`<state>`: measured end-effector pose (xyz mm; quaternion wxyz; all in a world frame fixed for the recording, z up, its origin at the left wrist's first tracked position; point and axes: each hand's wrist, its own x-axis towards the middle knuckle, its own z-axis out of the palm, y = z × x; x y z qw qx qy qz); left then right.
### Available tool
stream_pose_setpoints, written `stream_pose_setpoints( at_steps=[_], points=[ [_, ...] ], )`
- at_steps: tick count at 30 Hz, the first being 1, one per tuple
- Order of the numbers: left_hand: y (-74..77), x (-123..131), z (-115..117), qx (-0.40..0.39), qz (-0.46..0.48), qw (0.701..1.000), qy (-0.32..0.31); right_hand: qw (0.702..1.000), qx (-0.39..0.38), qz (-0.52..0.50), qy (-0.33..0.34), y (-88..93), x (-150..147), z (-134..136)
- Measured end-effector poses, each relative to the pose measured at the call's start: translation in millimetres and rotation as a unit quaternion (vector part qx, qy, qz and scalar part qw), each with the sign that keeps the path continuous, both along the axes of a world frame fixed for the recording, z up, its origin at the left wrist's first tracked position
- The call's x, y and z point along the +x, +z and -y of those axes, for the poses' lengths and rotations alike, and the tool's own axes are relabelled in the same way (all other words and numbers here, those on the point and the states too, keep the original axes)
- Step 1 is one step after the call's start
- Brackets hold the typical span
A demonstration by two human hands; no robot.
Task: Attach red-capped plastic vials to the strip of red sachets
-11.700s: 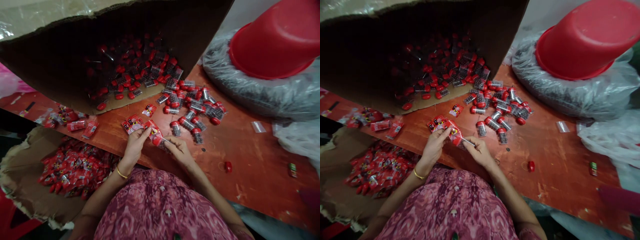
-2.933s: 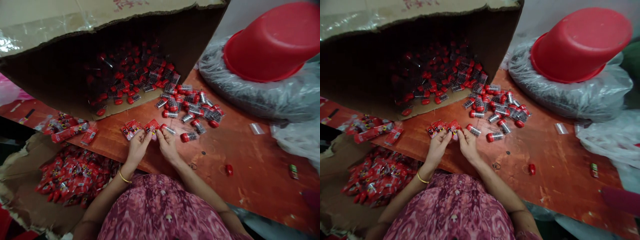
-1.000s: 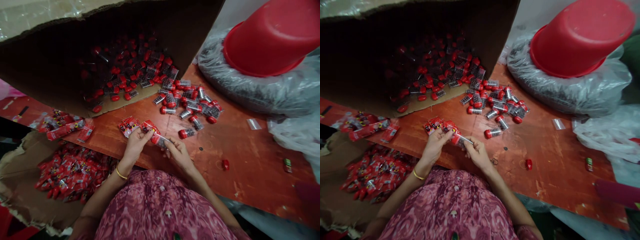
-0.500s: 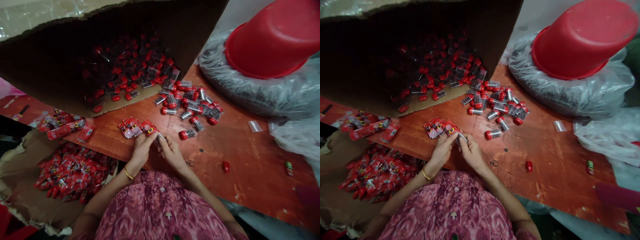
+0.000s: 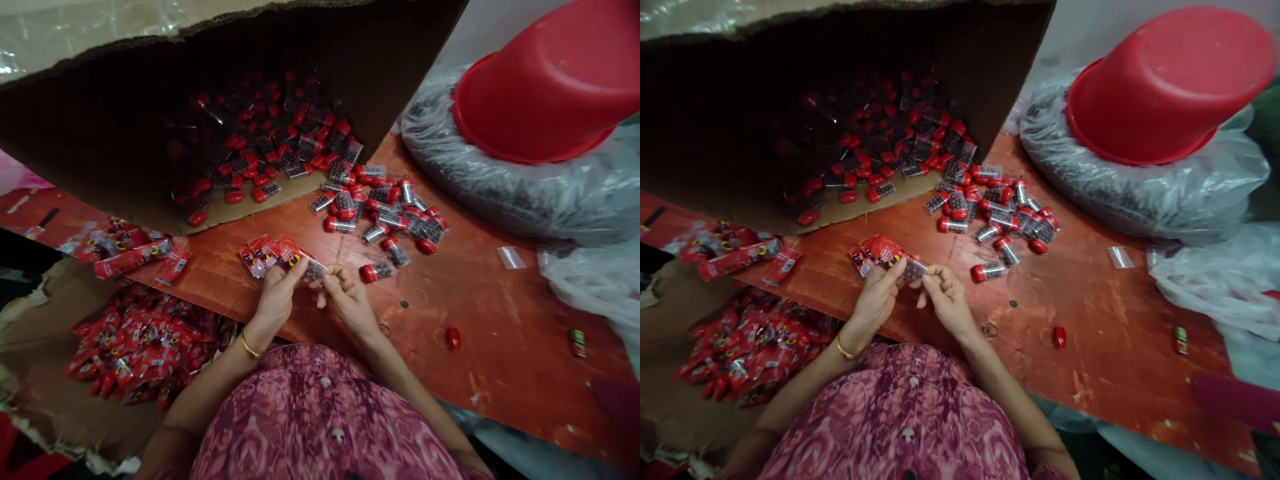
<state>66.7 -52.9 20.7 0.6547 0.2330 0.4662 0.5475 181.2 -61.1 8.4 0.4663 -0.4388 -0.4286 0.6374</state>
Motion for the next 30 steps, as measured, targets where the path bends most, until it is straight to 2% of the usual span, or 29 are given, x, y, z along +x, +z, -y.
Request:
stream_pose_setpoints(
  at_steps=[4, 7, 9, 11, 13, 14, 16, 18, 19, 20, 22, 24, 25, 27, 30],
  points=[
    [-0.4, 1.3, 5.2, -0.026, 0.009, 1.000, -0.012, 0.998, 0.035, 0.057, -0.011, -4.0, -11.4, -3.4],
    [4.8, -20.7, 1.3, -0.082, 0.029, 0.995, 0.037, 0.974, 0.117, 0.191, -0.015, -4.6, -8.3, -7.8],
    [10.0, -53.3, -6.1, -0.125, 0.042, 0.985, 0.110, 0.919, 0.188, 0.341, -0.061, -4.4, 10.7, -10.1],
    [13.8, -93.4, -13.1, -0.135, 0.035, 0.966, 0.219, 0.827, 0.227, 0.497, -0.133, -7.8, 40.4, -11.6],
    [14.7, -128.2, -15.7, -0.127, 0.022, 0.944, 0.304, 0.744, 0.239, 0.604, -0.159, -17.3, 70.1, -12.5],
    [13.7, -139.4, -15.2, -0.125, 0.015, 0.939, 0.318, 0.716, 0.230, 0.640, -0.160, -24.0, 81.3, -12.6],
    [9.1, -145.2, -12.2, -0.121, -0.022, 0.942, 0.311, 0.687, 0.224, 0.677, -0.141, -38.3, 92.0, -11.6],
    [2.2, -131.3, -9.6, -0.096, -0.132, 0.952, 0.261, 0.673, 0.229, 0.690, -0.136, -49.5, 87.0, -9.6],
    [-1.3, -120.1, -9.2, -0.066, -0.224, 0.947, 0.219, 0.669, 0.238, 0.691, -0.137, -53.0, 80.2, -8.7],
    [-4.7, -108.3, -9.7, -0.022, -0.333, 0.928, 0.169, 0.667, 0.250, 0.688, -0.136, -55.2, 71.8, -8.1],
    [-10.3, -88.4, -12.8, 0.073, -0.533, 0.840, 0.065, 0.673, 0.280, 0.673, -0.123, -56.7, 54.2, -7.9],
    [-15.1, -78.0, -17.6, 0.120, -0.659, 0.742, -0.022, 0.688, 0.302, 0.651, -0.107, -56.6, 40.2, -8.7],
    [-17.5, -76.2, -20.0, 0.123, -0.695, 0.706, -0.054, 0.696, 0.307, 0.641, -0.102, -56.6, 35.6, -9.1],
    [-22.6, -76.5, -23.7, 0.109, -0.735, 0.663, -0.090, 0.707, 0.309, 0.628, -0.101, -56.7, 30.8, -9.6],
    [-30.2, -78.0, -25.5, 0.111, -0.759, 0.636, -0.078, 0.709, 0.312, 0.623, -0.109, -56.2, 30.2, -8.8]
  ],
)
